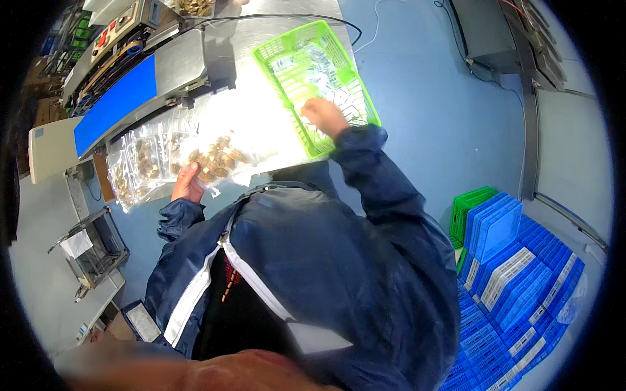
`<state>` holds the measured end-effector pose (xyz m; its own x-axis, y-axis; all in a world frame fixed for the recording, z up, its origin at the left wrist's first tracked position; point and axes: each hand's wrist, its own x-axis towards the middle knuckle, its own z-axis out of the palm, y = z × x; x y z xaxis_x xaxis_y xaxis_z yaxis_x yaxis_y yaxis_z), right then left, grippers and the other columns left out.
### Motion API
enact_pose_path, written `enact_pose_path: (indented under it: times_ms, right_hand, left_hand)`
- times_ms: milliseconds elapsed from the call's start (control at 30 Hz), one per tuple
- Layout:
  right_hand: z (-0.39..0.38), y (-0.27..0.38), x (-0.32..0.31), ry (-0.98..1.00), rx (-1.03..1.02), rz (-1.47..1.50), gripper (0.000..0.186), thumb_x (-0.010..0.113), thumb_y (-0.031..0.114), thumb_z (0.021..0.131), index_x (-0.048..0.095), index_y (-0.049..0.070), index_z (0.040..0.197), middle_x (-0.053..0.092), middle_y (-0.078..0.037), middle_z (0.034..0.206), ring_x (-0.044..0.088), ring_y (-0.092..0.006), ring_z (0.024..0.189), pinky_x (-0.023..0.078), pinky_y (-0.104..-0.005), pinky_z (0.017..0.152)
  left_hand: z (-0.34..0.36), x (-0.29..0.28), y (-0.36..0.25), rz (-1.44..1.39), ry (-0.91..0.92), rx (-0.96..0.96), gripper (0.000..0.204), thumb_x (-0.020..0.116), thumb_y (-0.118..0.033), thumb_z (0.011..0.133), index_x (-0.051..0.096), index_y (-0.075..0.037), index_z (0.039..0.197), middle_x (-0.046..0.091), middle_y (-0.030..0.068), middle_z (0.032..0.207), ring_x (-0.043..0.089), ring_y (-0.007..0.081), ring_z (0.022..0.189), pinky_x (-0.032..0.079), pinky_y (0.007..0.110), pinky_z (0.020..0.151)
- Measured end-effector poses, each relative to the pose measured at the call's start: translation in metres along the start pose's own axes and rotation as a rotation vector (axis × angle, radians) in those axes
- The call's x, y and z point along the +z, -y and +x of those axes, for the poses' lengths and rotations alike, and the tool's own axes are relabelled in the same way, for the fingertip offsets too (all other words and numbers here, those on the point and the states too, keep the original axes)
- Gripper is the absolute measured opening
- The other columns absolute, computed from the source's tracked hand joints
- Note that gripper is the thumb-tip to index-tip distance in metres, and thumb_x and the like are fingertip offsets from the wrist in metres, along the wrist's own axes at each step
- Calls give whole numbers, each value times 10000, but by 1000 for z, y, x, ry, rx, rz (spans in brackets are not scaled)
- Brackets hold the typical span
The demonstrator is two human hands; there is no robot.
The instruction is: The person repeatedly picks small items from a green basket, places them into clear plastic bags, and sets the filled bags on a table. The person then walks to a shelf and retrieves a plastic bag.
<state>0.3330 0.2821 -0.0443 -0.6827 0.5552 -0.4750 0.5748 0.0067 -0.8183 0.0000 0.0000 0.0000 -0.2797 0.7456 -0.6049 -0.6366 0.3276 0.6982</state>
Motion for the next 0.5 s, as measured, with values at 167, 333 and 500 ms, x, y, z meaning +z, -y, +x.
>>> enact_pose_path:
  times_ms: [167,333,500]
  right_hand:
    - [17,-21,6,-292,71,-853,410,746,375,771,602,40,960,597,-173,963,605,-377,876,495,-458,742]
    - [35,-40,15,-359,-151,-511,416,765,219,749,586,46,1082,616,-185,891,627,-350,859,487,-466,733]
    - [87,-13,-16,-316,-121,-163,398,723,282,767,648,48,1080,619,-195,957,605,-357,942,474,-473,800]
  left_hand:
    - [9,35,5,-128,39,-109,399,657,-195,900,541,-22,1239,629,113,1164,603,239,1081,496,405,936]
    - [13,24,4,-54,-114,-36,323,657,-190,896,601,-4,1154,640,98,1133,614,197,1025,487,341,896]
    - [13,33,6,-156,-276,2,328,640,-183,901,607,6,1167,649,90,1128,596,196,1089,450,339,972]
